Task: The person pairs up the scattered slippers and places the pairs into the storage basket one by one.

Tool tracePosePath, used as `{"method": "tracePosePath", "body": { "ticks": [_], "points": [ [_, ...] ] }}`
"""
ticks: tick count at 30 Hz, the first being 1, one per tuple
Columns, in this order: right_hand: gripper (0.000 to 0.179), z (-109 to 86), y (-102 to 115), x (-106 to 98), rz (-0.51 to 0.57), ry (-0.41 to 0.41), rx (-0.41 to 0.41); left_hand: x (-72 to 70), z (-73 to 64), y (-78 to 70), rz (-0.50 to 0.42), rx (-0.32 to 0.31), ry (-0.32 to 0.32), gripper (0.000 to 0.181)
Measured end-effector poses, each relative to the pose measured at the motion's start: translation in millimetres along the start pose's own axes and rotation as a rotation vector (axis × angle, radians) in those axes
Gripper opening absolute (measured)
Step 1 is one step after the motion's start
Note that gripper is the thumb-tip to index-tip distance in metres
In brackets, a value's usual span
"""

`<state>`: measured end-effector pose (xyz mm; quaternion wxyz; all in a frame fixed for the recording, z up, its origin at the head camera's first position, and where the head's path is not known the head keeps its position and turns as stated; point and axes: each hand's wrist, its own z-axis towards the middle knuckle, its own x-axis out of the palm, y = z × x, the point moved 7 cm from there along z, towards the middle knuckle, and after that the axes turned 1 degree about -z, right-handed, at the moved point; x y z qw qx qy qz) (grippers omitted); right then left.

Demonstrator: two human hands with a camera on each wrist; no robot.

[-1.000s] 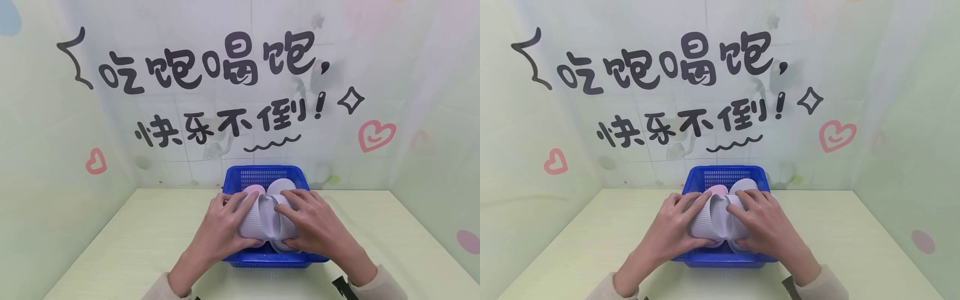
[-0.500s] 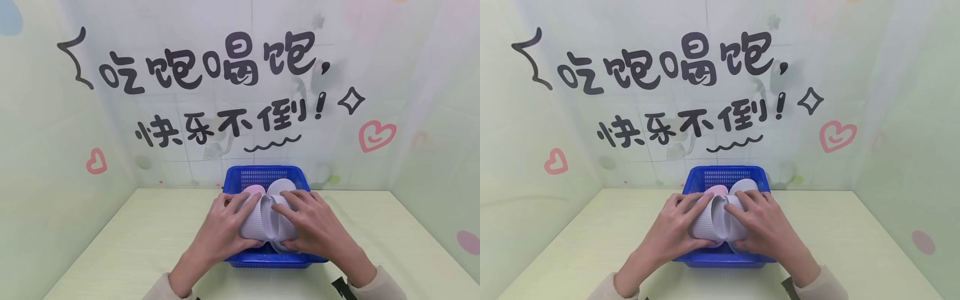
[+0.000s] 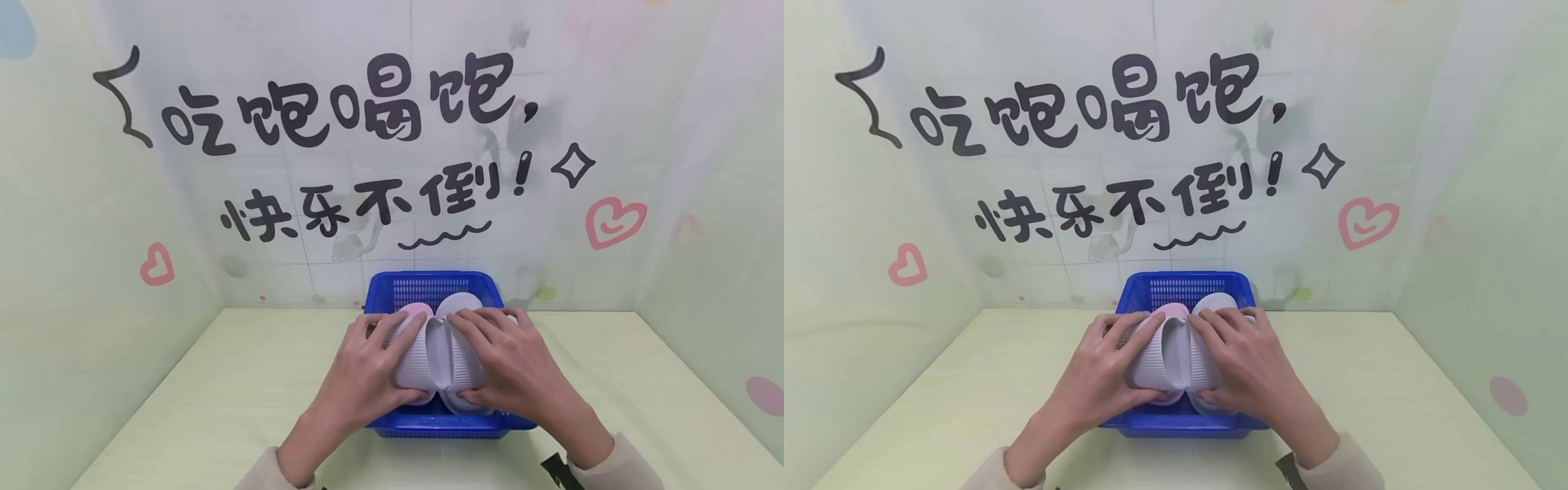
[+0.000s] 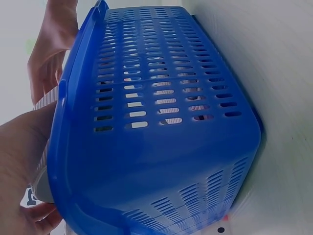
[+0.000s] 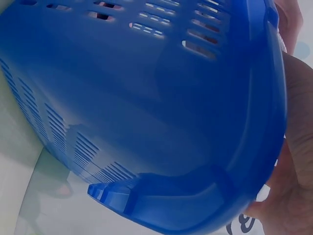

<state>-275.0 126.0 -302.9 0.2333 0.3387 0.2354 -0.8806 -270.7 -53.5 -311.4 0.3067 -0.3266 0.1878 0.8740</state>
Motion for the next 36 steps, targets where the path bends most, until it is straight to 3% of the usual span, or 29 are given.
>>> {"method": "tracePosePath", "body": {
  "ticks": [13, 20, 26, 29, 32, 36],
  "points": [
    [0.103, 2.8, 5.7, -3.4, -0.006, -0.018, -0.012, -1.3, -0.4, -4.3, -0.002, 0.011, -0.03, 0.117],
    [0.082, 1.1, 6.8, -7.8, 0.007, -0.052, -0.038, -3.0, 1.2, -3.9, -0.036, 0.035, -0.103, 0.119],
    [0.072, -0.1, -0.4, -10.5, 0.011, -0.035, 0.008, -5.0, 2.2, 1.8, -0.087, 0.014, -0.1, 0.115],
    [0.073, -0.7, -6.5, -10.6, 0.004, -0.024, 0.035, -10.7, 2.5, 10.8, -0.149, -0.026, -0.148, 0.107],
    [0.073, -1.5, -13.5, -10.0, -0.004, 0.002, 0.063, -16.7, 0.8, 25.7, -0.251, -0.102, -0.236, 0.088],
    [0.072, -3.4, -21.5, -9.0, 0.002, 0.067, 0.101, -12.9, -5.1, 52.7, -0.46, -0.297, -0.292, 0.057]
  ]
}}
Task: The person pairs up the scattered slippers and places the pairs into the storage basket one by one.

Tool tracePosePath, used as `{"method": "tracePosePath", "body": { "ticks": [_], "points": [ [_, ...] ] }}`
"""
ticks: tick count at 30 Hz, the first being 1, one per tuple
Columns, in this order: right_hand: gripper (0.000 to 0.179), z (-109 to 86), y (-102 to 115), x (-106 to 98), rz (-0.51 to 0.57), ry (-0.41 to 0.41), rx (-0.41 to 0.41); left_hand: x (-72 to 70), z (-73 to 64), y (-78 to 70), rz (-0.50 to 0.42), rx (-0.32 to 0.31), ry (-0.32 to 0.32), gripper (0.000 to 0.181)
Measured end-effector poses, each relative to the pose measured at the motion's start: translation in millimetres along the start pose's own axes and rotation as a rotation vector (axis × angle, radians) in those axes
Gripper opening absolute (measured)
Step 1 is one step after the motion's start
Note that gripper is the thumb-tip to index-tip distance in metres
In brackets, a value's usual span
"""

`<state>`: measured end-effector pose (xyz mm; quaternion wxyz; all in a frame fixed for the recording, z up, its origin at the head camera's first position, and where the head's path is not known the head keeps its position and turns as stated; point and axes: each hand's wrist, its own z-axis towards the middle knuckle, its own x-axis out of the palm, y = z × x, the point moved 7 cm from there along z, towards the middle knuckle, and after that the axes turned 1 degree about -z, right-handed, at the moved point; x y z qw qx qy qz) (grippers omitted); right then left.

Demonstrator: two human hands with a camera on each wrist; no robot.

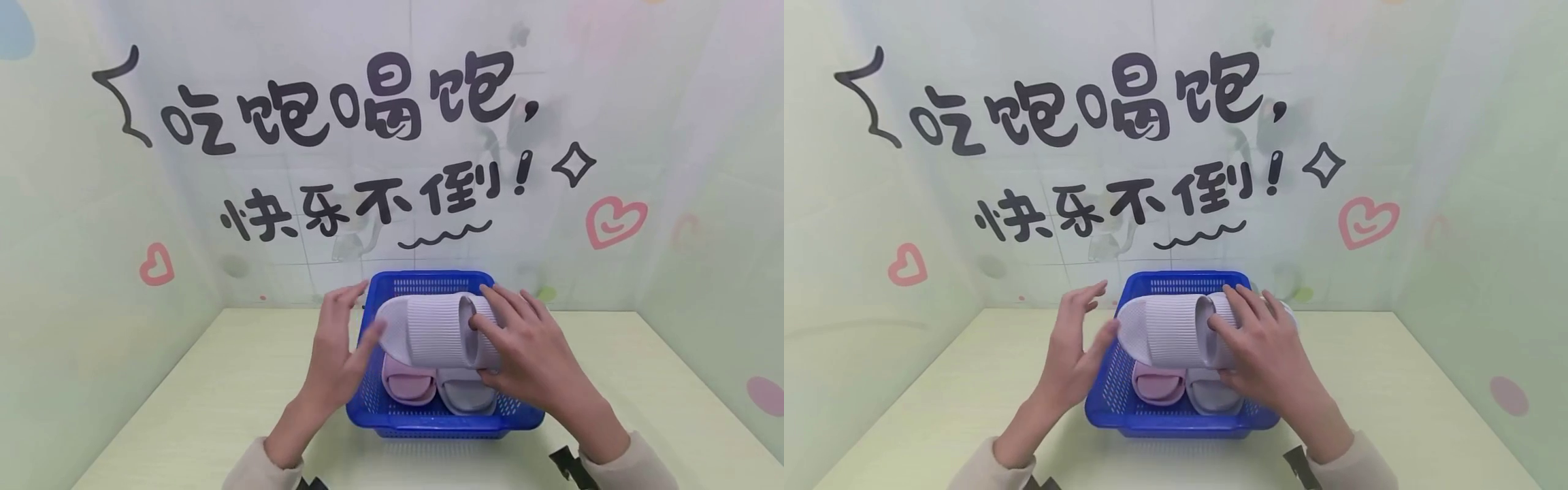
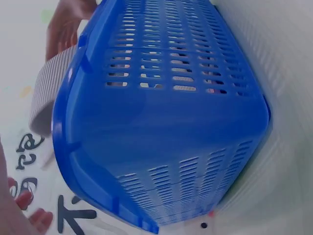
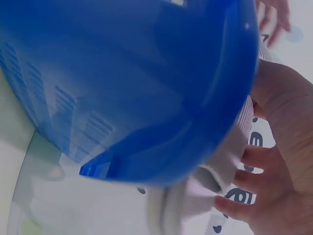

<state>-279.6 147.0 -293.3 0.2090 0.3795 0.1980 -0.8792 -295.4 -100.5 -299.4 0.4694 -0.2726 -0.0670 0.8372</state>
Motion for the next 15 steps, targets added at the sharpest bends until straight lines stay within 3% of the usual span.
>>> {"method": "tracePosePath", "body": {
  "ticks": [3, 7, 10, 15],
  "points": [
    [0.071, -0.5, -3.2, 2.6, -0.002, 0.047, 0.006, 3.8, -3.4, 26.7, -0.088, -0.23, 0.041, 0.037],
    [0.068, -2.2, -5.7, 5.3, 0.016, 0.092, -0.005, 19.9, -17.3, 59.3, -0.069, -0.487, 0.196, 0.021],
    [0.069, -1.2, -7.4, 6.0, 0.071, 0.123, -0.014, 30.7, -27.3, 75.2, -0.074, -0.582, 0.284, 0.02],
    [0.075, 11.3, -9.0, 5.8, 0.1, 0.135, -0.127, 40.0, -34.5, 83.4, -0.086, -0.598, 0.333, 0.019]
  ]
}}
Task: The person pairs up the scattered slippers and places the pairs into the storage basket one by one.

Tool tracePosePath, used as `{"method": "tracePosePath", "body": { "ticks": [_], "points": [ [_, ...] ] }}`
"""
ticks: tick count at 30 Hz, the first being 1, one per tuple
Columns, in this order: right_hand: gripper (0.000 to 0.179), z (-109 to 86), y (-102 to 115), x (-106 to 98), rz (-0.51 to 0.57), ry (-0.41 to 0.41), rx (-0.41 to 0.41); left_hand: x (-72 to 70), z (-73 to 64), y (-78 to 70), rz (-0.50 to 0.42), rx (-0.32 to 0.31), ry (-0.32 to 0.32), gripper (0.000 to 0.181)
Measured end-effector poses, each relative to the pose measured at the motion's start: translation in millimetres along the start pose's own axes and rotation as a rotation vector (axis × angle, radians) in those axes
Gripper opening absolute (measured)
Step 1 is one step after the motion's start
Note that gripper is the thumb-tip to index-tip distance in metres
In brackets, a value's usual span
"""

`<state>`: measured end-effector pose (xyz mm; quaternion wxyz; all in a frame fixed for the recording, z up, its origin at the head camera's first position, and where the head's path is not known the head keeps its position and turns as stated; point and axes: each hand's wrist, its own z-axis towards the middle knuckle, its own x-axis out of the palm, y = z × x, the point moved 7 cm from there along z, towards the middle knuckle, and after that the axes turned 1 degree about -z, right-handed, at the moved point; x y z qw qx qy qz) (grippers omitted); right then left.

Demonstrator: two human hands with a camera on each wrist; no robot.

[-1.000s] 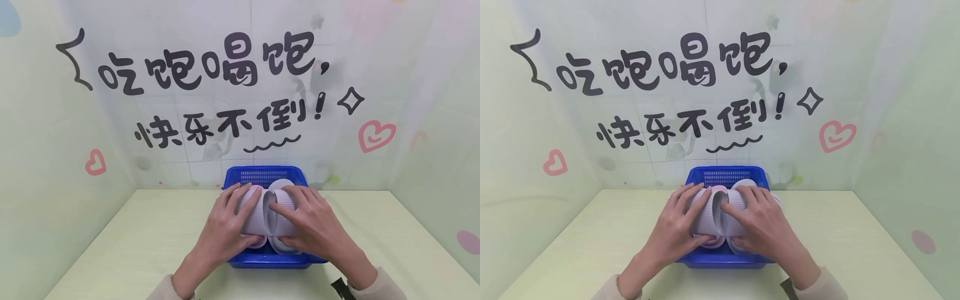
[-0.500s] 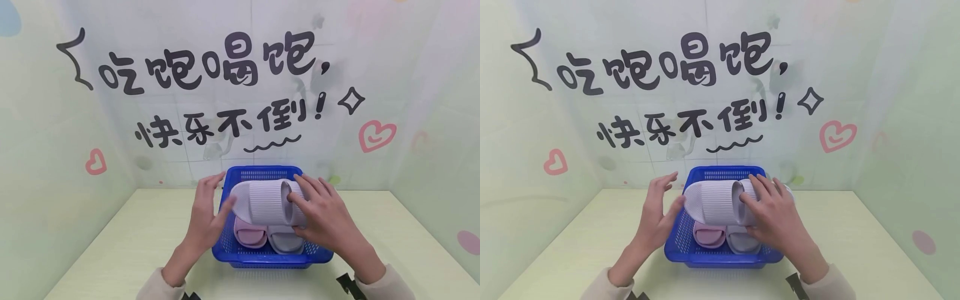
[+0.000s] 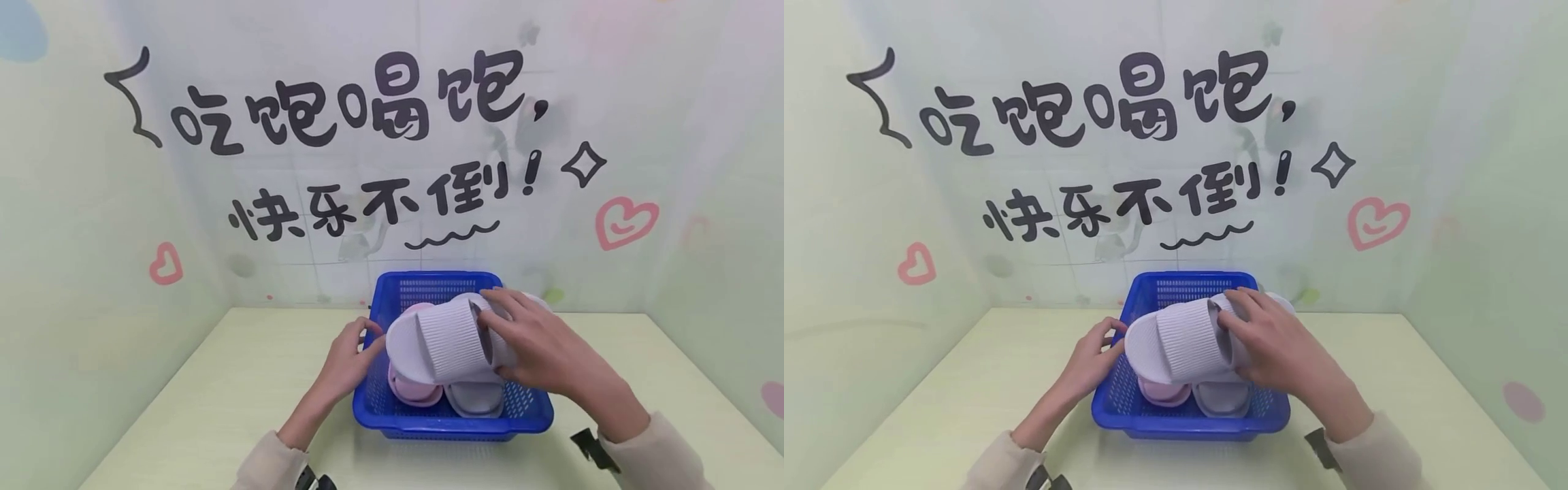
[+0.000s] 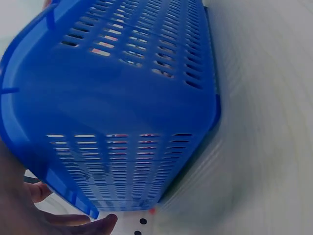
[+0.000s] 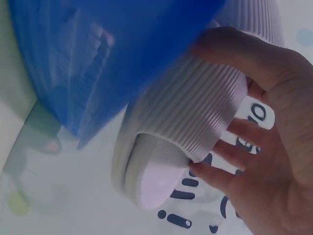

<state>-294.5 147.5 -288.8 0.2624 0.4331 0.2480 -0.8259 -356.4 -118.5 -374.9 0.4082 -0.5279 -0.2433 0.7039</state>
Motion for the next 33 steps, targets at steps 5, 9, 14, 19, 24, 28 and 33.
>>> {"method": "tracePosePath", "body": {
  "ticks": [5, 9, 14, 19, 24, 28, 33],
  "points": [
    [0.076, 23.2, 3.6, 8.3, -0.144, 0.052, -0.234, 4.1, -3.1, 2.5, 0.028, -0.016, -0.006, 0.02],
    [0.07, 44.4, 10.8, 21.0, -0.205, 0.114, -0.377, 4.8, -4.2, 4.2, 0.009, -0.036, -0.01, 0.023],
    [0.059, 67.4, 24.3, 39.0, -0.294, 0.181, -0.51, 5.7, -3.9, 5.0, -0.009, -0.033, -0.01, 0.023],
    [0.059, 84.9, 37.0, 62.2, -0.49, 0.208, -0.634, 5.5, -3.5, 6.1, -0.02, -0.035, -0.009, 0.024],
    [0.054, 94.8, 45.0, 83.2, -0.616, 0.261, -0.636, 6.8, -2.8, 9.4, -0.025, -0.059, -0.001, 0.023],
    [0.054, 99.9, 45.8, 91.9, -0.526, 0.313, -0.542, 6.1, -2.9, 9.1, -0.031, -0.057, -0.003, 0.022],
    [0.055, 102.8, 41.7, 99.7, -0.264, 0.417, -0.363, 5.9, -3.1, 8.8, -0.031, -0.049, -0.005, 0.02]
  ]
}}
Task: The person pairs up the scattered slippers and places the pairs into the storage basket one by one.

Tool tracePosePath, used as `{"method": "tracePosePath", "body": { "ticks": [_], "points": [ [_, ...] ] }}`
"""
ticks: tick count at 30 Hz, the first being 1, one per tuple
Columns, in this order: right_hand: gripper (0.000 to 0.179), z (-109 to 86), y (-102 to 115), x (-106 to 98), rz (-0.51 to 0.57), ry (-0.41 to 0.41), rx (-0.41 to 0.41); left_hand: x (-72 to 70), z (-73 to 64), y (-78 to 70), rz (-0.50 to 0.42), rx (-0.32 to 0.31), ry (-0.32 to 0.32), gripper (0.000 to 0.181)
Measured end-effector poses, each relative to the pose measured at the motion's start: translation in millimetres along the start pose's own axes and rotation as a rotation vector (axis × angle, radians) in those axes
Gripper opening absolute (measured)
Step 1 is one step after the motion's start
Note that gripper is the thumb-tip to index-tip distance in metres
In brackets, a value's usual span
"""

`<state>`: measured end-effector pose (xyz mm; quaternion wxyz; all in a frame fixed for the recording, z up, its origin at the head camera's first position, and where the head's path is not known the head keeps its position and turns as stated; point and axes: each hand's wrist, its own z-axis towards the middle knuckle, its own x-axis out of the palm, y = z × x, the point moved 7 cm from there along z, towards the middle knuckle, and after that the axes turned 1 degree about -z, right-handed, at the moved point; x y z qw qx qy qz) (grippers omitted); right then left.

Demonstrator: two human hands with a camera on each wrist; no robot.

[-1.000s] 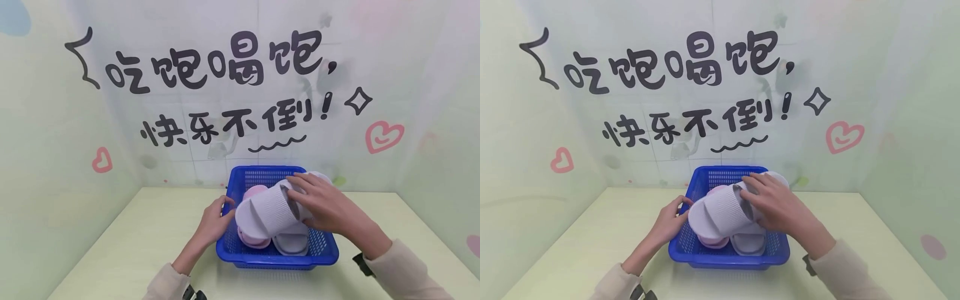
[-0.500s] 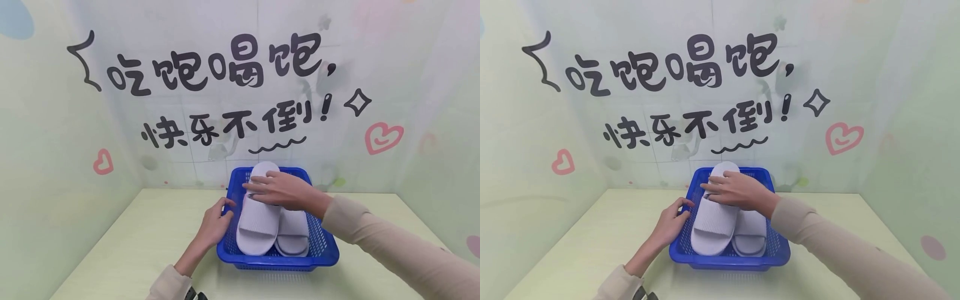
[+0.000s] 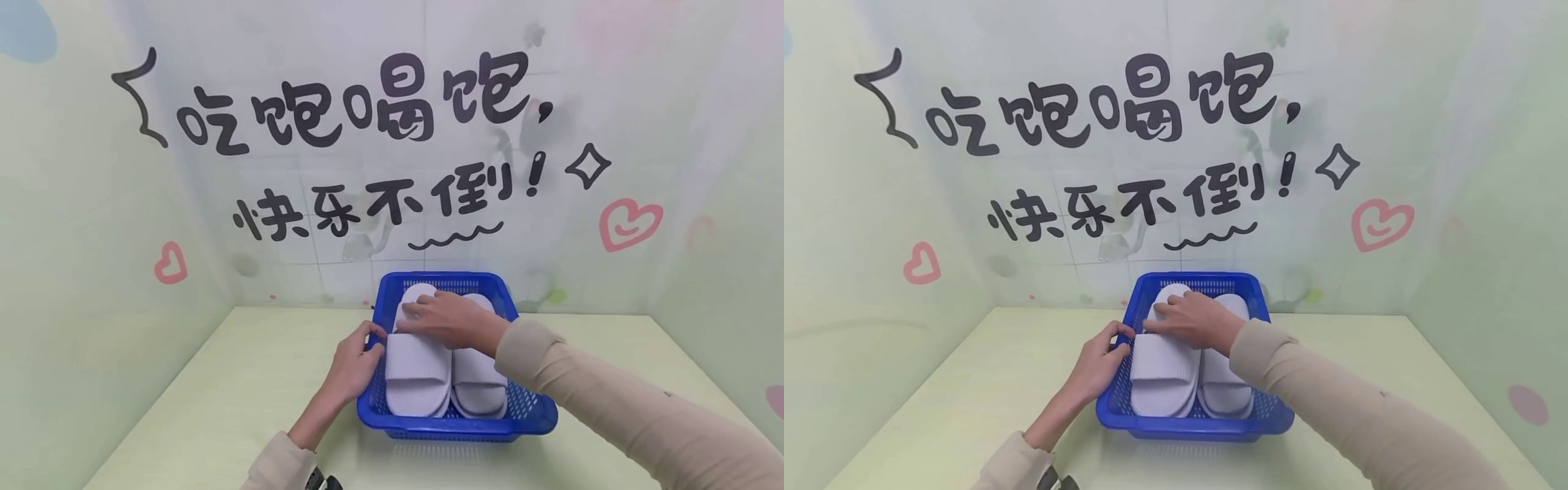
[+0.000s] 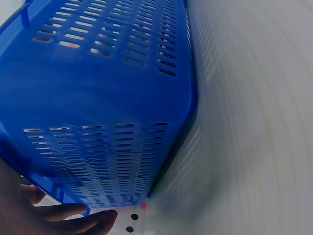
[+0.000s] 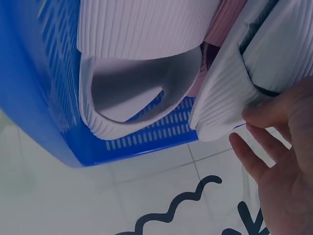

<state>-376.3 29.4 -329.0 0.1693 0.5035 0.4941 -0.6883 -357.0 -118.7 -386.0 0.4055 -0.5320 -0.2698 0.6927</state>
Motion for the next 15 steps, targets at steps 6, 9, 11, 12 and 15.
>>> {"method": "tracePosePath", "body": {
  "ticks": [6, 9, 11, 12, 15],
  "points": [
    [0.045, -0.7, -0.8, 3.5, 0.192, 0.018, 0.066, 1.0, -3.3, 3.0, -0.002, -0.022, 0.009, 0.016],
    [0.047, -2.0, -2.5, 3.9, 0.229, 0.023, 0.08, -0.3, -3.6, 4.6, -0.009, -0.034, 0.0, 0.013],
    [0.049, -4.4, -5.3, 5.1, 0.237, 0.031, 0.094, -0.6, -3.5, 5.0, -0.011, -0.031, -0.003, 0.012],
    [0.051, -6.1, -6.9, 5.5, 0.243, 0.038, 0.102, -0.5, -3.6, 5.2, -0.011, -0.029, -0.003, 0.012],
    [0.058, -13.3, -14.0, 7.4, 0.245, 0.052, 0.128, -1.3, -4.6, 5.5, -0.004, -0.024, -0.013, 0.011]
  ]
}}
